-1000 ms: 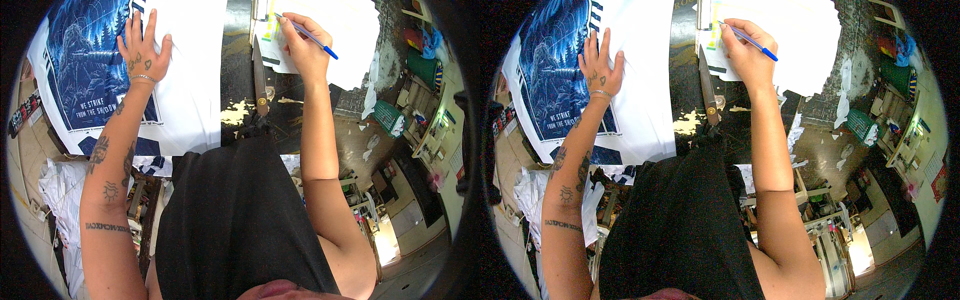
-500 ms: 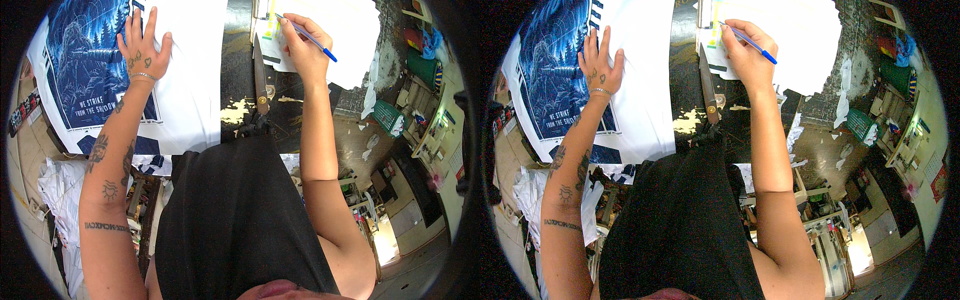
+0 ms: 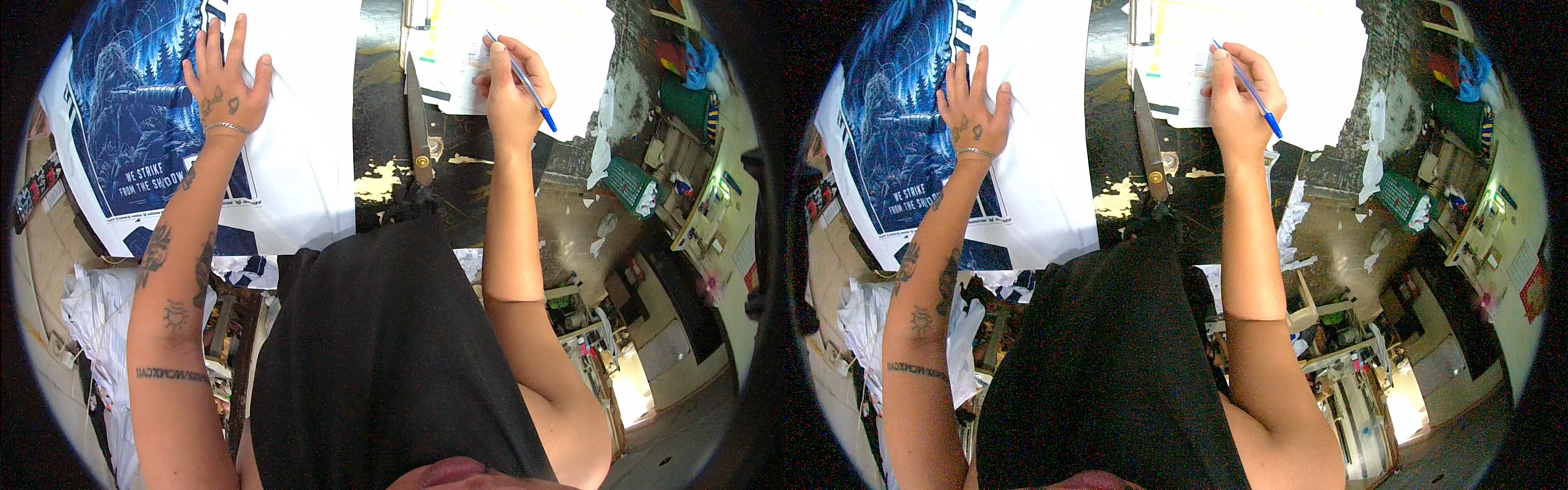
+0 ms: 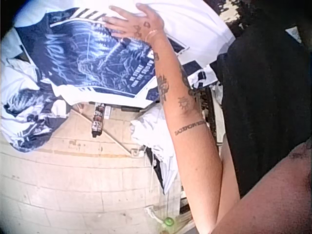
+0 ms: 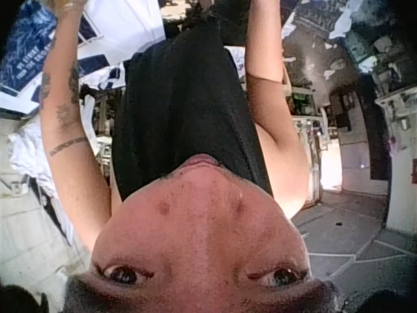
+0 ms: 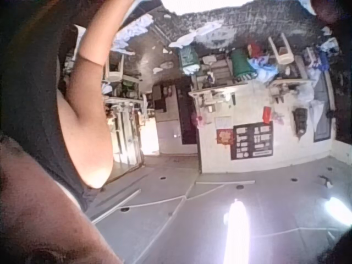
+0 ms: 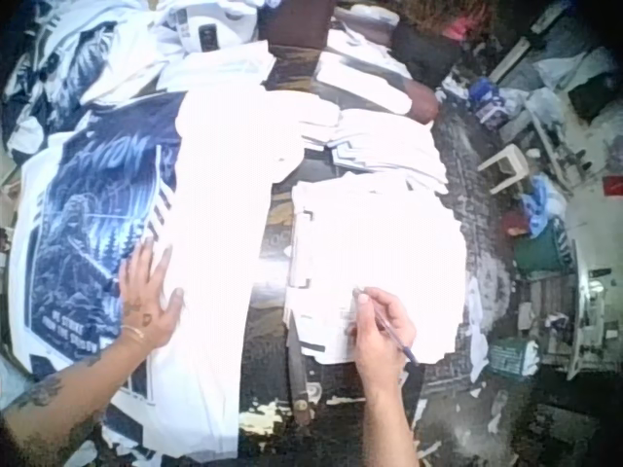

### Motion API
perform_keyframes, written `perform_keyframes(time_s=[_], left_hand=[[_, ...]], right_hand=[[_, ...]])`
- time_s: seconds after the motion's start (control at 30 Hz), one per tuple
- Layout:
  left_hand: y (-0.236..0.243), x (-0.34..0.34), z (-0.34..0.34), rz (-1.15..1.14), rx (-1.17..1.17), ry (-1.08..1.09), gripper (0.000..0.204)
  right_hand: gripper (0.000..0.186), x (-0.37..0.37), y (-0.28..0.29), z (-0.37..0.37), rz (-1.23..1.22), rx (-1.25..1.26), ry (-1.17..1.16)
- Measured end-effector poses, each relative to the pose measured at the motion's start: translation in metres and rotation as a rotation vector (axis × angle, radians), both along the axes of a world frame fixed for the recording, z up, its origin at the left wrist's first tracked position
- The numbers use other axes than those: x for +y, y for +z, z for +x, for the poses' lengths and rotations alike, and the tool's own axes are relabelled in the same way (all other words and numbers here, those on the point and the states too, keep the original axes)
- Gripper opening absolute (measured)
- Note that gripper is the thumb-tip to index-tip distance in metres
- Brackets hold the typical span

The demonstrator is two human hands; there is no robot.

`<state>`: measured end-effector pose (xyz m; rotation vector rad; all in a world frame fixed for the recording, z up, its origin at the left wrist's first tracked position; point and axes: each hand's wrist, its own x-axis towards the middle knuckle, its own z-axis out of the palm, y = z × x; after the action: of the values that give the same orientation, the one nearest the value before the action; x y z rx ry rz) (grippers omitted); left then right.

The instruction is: The person cuts the side seams of several printed t-shirts using shears, then folds each shirt and writes on a clipboard. The shirts are handled one at a time and stacked after cutting.

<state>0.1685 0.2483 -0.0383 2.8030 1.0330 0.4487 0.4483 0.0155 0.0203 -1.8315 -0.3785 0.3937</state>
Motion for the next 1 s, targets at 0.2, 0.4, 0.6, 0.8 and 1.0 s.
perform_keyframes(time_s=[0.2, 0.4, 0.6, 0.8, 1.0], left_hand=[[0.001, 0.000, 0.000, -0.001, 0.024, 0.010, 0.071], [0.003, 0.000, 0.002, -0.004, 0.048, 0.018, 0.071], [0.002, 0.000, 0.001, 0.001, 0.059, 0.012, 0.072], [0.007, -0.001, 0.003, -0.009, 0.065, 0.017, 0.072], [0.003, -0.001, 0.001, 0.012, 0.092, 0.038, 0.072]], right_hand=[[0.018, -0.012, 0.007, 0.010, -0.001, 0.028, -0.024], [0.015, -0.001, -0.009, 0.013, 0.319, 0.011, -0.095], [0.015, 0.009, -0.046, 0.012, 0.135, -0.193, -0.174], [0.012, 0.007, -0.050, 0.009, -0.016, -0.428, -0.095], [0.019, -0.009, -0.015, 0.002, 0.246, -0.039, -0.221]])
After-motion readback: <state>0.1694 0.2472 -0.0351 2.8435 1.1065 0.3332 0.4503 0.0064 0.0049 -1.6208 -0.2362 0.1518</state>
